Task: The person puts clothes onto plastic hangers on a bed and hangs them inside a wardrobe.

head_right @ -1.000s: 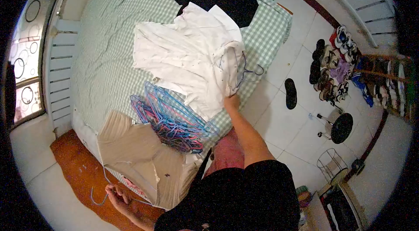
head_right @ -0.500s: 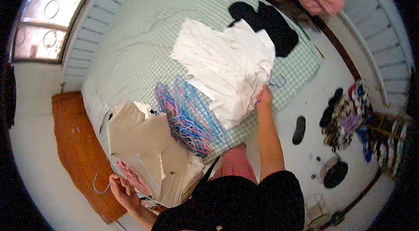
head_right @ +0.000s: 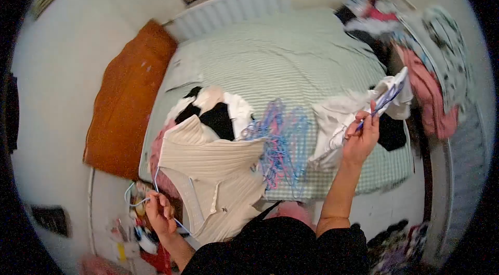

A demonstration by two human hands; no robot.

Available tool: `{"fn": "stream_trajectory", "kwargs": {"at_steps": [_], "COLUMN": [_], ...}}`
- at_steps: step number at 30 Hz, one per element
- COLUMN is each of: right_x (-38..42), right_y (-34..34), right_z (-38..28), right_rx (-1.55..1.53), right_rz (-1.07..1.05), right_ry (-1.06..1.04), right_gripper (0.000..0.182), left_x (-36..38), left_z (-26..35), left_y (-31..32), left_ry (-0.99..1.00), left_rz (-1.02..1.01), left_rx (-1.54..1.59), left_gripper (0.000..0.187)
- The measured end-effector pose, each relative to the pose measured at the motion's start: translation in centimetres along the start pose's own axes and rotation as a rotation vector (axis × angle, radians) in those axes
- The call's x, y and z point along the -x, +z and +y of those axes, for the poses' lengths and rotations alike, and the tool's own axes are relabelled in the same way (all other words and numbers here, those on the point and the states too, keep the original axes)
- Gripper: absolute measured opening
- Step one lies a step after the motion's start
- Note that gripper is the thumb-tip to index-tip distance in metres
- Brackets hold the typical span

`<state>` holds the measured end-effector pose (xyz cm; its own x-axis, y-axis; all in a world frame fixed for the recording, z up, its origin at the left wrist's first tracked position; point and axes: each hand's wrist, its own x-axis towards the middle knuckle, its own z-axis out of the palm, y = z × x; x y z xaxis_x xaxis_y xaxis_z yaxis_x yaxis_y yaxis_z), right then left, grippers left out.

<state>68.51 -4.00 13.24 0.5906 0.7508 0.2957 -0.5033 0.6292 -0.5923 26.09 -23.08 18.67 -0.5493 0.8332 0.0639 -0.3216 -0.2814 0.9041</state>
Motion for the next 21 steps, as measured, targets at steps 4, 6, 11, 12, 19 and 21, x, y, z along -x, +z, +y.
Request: {"fn": "stream_trajectory", "kwargs": {"at_steps": [4, 6, 11, 12, 19, 21], "right_x": [9.3, 15.4, 34.1, 37.8, 58.7, 63.6], "right_y": [11.6, 16.8, 24.3, 25.1, 22.1, 20.5], "right_z": [-1.7, -2.4, -5.1, -6.0, -10.3, -12.3], "right_rx": [0.018, 0.070, -0.041, -0.058, -0.265, -0.312], "right_rz": [-0.276, -0.367, -0.642, -0.712, -1.501, -1.645], "right_ry": [0.006, 0.086, 0.420, 0.511, 1.265, 1.380], "right_gripper": [0.038, 0.039, 0.041, 0.042, 0.048, 0.046], "left_x": [6.6, 10.4, 18.9, 20.9, 32.7, 36.5], "left_z": [3.7, 5.5, 8.3, 9.7, 11.2, 12.2], "left_y": [-7.7, -11.4, -18.9, -19.2, -25.2, -26.0], "left_ry": [0.105, 0.133, 0.168, 0.139, 0.339, 0.453], "left_rz": [0.146, 0.217, 0.444, 0.442, 0.674, 0.644], "left_rx": [0.041, 0.026, -0.054, -0.074, -0.201, 0.007], "left_gripper": [0.018, 0.020, 0.025, 0.023, 0.023, 0.023]}}
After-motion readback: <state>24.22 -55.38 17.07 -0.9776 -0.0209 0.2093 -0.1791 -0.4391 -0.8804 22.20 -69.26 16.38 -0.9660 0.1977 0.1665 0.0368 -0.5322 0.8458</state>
